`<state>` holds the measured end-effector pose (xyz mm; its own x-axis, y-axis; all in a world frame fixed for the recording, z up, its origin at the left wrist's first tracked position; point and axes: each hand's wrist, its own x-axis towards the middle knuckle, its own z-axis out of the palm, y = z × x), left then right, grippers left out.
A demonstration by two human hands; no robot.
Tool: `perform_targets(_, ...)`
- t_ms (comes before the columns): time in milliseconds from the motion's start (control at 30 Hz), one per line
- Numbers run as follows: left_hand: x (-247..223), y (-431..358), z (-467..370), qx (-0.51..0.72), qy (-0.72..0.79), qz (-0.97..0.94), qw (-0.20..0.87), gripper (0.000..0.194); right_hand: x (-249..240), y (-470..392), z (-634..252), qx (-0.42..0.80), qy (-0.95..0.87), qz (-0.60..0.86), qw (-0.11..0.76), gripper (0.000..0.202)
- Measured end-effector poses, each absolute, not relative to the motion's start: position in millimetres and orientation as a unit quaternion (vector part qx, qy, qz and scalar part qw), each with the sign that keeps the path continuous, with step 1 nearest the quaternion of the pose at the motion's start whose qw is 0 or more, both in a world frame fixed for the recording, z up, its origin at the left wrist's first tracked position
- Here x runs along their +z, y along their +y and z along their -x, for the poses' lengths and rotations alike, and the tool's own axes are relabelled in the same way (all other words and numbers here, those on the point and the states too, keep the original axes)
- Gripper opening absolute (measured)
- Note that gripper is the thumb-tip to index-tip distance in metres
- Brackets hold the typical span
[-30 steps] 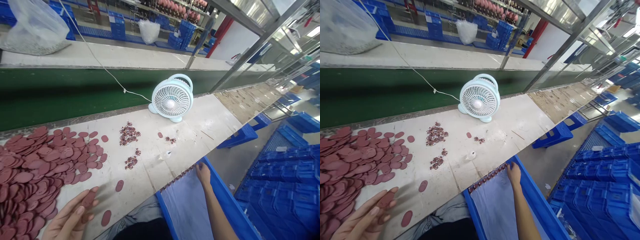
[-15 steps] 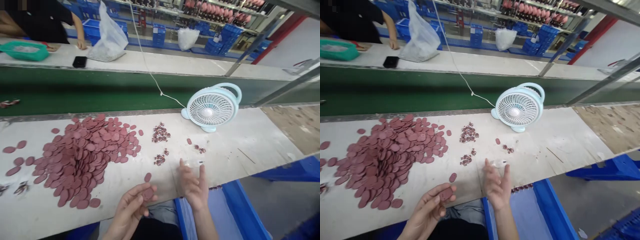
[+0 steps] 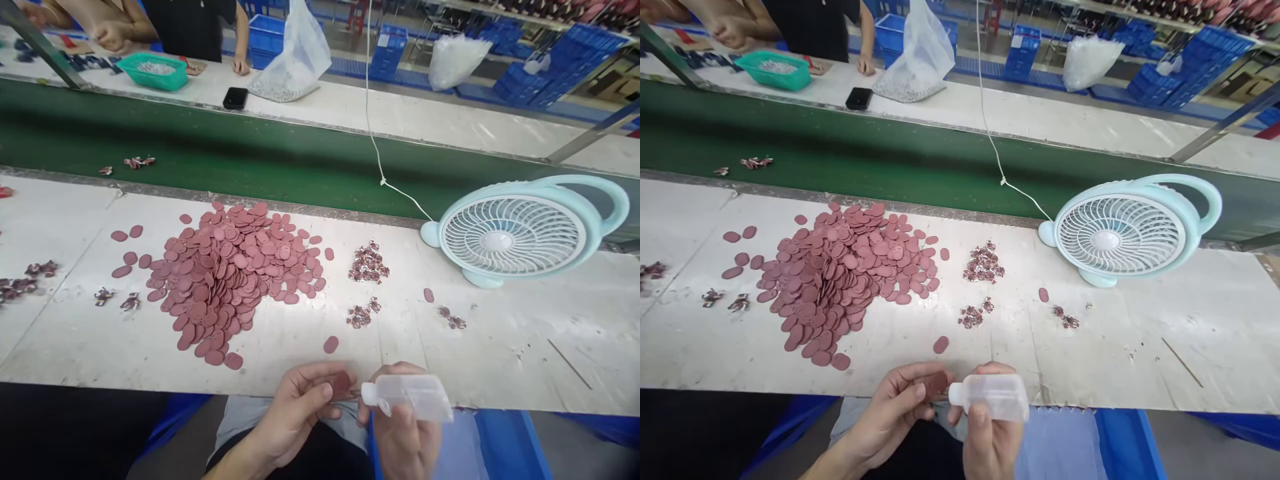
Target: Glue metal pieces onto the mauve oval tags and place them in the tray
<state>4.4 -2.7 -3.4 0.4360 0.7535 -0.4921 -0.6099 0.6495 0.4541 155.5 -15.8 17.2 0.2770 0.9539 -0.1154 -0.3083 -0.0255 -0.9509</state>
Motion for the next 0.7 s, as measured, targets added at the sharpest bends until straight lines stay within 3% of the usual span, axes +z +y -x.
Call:
perform_targets(200, 0.9, -2.1, -2.4, 0.419, 0.335, -0.119, 0.836, 0.029, 12.9, -14.0, -139.1, 0.351, -0.394, 0.527, 0.666, 0.028)
perform_targets(533, 3.8, 0.5, -3.0, 0.415, 0.339, -0.124, 0.835, 0.03, 17.4, -15.0, -143.3, 0.327, -0.456, 0.558, 0.611, 0.028)
perform_targets(700, 2.5, 1.7, -2.7, 0.413, 0.341, -0.115, 0.836, 0.032, 23.8, -14.1, -138.0, 0.365, -0.389, 0.548, 0.645, 0.028)
